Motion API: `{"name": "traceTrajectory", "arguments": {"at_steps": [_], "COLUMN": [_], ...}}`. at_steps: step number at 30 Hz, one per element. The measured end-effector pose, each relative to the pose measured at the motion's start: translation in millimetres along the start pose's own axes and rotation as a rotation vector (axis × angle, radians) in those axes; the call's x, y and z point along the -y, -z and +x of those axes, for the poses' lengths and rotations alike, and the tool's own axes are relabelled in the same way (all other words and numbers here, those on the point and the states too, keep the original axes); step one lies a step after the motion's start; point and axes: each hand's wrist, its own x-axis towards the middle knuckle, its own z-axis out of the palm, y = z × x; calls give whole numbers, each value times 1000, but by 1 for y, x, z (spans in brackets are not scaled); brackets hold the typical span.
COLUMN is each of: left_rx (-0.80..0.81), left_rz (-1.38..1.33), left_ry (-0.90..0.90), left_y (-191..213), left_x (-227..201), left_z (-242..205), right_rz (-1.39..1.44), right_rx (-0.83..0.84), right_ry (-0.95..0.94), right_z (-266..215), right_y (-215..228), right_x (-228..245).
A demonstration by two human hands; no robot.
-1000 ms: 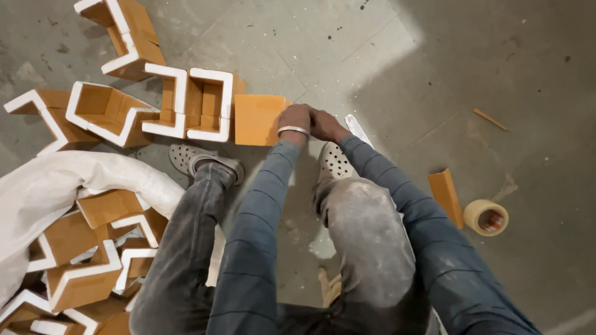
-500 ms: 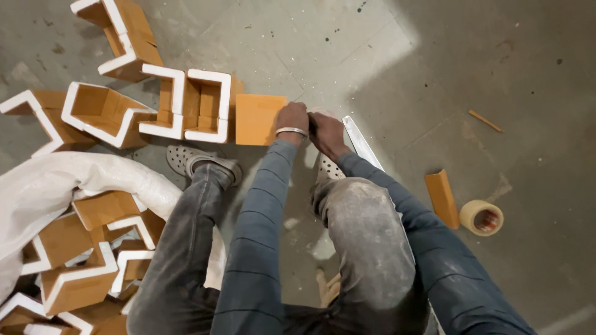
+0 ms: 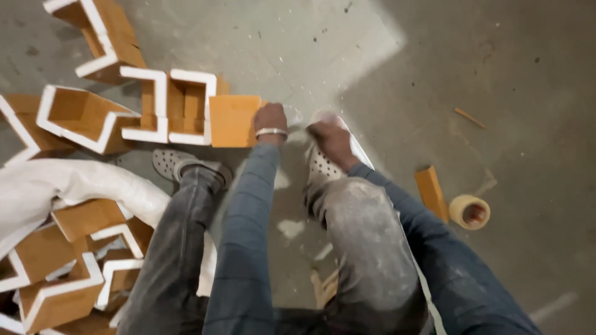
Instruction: The person cuts a foam block with a saw and then wraps tape around a pair of foam blocks.
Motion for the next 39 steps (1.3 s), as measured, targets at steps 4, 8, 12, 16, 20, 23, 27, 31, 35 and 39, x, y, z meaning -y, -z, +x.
{"name": "traceTrajectory", "arguments": {"at_steps": [4, 8, 12, 16, 20, 23, 27, 31, 35, 39], "left_rx": [-22, 21, -1, 108, -54, -30, -59, 91, 48, -468], "left_rz": [52, 114, 120, 133, 268, 266, 241, 197, -221, -337], "left_ry": [25, 72, 107, 130, 53, 59, 104, -17, 179, 257], "left_y": [0, -9, -24, -27, -90, -108, -109, -17, 70, 133], "left_x": [-6, -10, -13, -12, 1, 0, -2, -4, 32, 63], "left_z": [-7, -9, -10, -13, -9, -13, -22, -70, -114, -119], "right_rz": [-223, -436, -366, 159, 209, 62, -110, -138, -116, -119], "right_rx": [55, 359, 181, 215, 380, 464, 511, 523, 560, 636], "right_ry": [-43, -345, -138, 98, 435, 472, 473, 502, 514, 473], "right_z": [-54, -73, -14, 87, 142, 148, 143, 148, 155, 153], "right_y": [4, 15, 46, 14, -24, -41, -62, -64, -61, -61], "right_x": [-102, -126, -59, 20, 80, 86, 77, 77, 75, 76]}}
